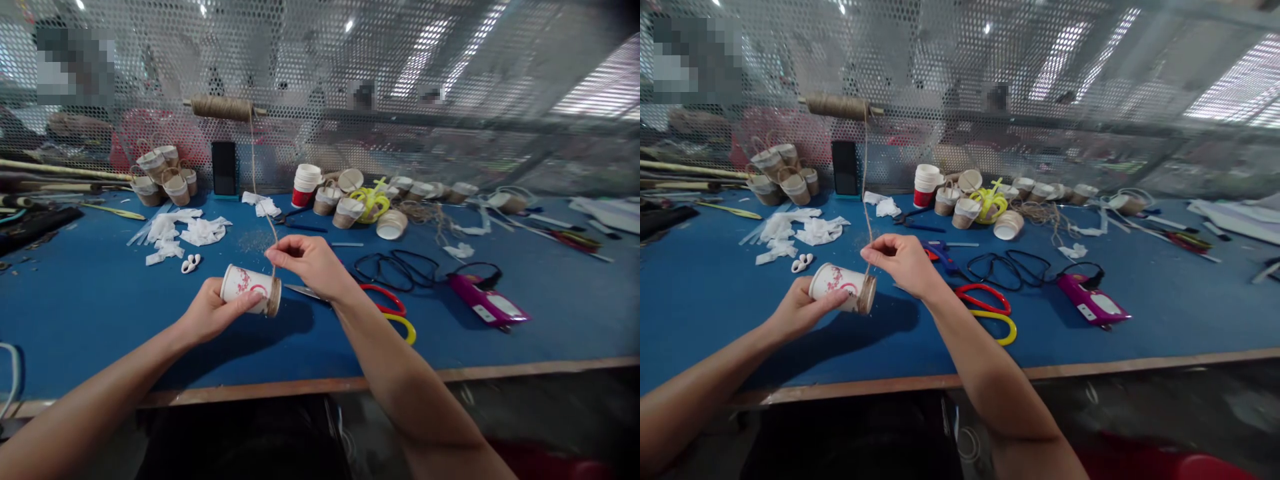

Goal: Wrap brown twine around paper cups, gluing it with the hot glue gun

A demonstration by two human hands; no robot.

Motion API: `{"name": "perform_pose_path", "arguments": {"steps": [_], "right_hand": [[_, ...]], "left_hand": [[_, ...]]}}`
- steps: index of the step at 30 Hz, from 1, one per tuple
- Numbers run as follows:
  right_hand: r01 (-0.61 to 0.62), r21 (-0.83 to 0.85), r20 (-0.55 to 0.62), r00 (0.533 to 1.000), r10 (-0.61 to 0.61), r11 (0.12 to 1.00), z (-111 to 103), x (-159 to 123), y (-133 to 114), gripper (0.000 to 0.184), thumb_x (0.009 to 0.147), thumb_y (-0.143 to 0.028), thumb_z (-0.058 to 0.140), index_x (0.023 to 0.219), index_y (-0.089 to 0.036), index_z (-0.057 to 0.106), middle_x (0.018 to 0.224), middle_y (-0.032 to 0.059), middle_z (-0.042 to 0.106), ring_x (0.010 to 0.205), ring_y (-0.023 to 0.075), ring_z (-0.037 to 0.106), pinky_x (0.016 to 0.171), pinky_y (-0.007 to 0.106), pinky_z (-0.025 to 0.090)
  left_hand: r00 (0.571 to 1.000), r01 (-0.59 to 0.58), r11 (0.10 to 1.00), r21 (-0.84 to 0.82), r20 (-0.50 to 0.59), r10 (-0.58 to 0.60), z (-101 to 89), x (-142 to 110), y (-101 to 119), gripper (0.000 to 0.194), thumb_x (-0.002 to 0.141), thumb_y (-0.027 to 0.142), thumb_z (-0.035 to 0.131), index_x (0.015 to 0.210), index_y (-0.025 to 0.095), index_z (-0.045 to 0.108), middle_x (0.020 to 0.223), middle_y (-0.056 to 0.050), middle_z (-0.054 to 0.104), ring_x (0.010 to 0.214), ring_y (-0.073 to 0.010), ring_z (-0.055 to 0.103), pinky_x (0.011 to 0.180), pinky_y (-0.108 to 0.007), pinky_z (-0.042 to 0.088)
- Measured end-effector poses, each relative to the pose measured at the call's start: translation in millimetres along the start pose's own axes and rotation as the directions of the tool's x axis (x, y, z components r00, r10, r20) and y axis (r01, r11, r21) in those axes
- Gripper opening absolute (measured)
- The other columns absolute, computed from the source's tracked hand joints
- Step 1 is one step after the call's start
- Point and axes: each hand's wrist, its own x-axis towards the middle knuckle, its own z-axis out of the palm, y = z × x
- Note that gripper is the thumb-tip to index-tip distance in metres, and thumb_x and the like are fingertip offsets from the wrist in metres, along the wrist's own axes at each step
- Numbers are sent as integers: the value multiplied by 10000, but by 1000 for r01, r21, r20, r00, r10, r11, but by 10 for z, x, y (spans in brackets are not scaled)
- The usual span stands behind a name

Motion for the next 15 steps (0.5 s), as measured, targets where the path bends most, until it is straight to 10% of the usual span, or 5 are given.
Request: {"name": "perform_pose_path", "arguments": {"steps": [15], "right_hand": [[-24, 27, 15, 1000, 24, 999, 52, -47, 64, 165, 688, -295, 623, 695, -130, 619, 638, -5, 590, 591, 92, 496, 594, 240, 387]], "left_hand": [[943, -328, 930, 165, 0, 333, -25, -11, 13, 318, 739, 163, 562, 438, 145, 460, 409, 56, 382, 387, -50, 316, 352, -162, 279]]}}
